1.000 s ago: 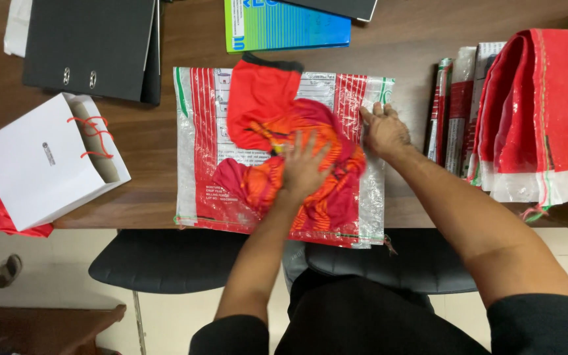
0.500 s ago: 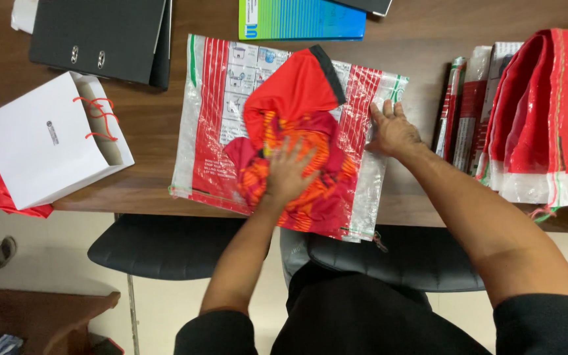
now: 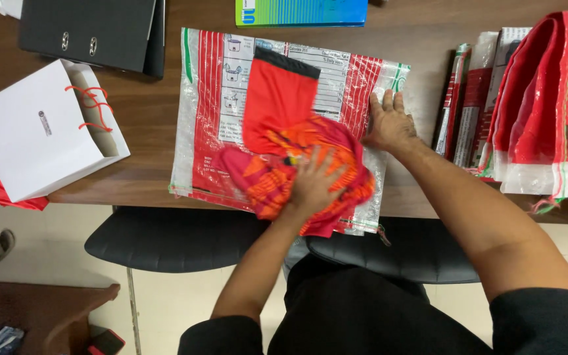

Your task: The person folds a red and orange patterned garment on a wooden desk. They smooth the fabric, fold the sides inward, and then fold the garment in half multiple times to create a compact bundle.

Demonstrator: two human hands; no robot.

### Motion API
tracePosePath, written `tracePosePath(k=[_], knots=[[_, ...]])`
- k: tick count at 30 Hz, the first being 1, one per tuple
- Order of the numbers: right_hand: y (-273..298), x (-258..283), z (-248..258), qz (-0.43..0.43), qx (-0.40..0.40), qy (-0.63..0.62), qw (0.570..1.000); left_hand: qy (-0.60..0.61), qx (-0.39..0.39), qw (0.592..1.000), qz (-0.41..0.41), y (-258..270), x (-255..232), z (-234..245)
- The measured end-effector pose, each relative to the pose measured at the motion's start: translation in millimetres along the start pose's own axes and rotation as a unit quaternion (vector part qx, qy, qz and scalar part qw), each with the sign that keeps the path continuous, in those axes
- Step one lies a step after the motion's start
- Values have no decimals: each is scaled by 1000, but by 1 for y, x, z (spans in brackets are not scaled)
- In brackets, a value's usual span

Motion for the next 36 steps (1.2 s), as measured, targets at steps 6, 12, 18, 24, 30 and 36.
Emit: tracePosePath(k=[6,12,18,24,30,36], knots=[[-17,-13,-27,23,-32,6,999,68,87,976,-187,-8,-65,4],[-14,-11,-20,35,-54,-8,998,102,71,972,-198,30,-6,14],[-7,-8,-15,21,-34,15,999,97,104,982,-122,75,65,35],[-12,-7,-33,23,-66,-20,997,107,116,966,-204,45,14,4],[-32,-17,-59,38,-106,21,993,156,210,922,-286,25,-48,-9],[-33,-16,-53,40,-83,7,996,121,107,965,-205,82,64,4]])
Point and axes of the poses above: each hand's wrist, its own y-axis away from the middle knuckle, its own z-axis out of the back of the hand, x = y × z, the point moved 3 cm from there along -y, towards the middle knuckle, and after that the axes turned 6 degrees about -z, right-handed, at the moved point
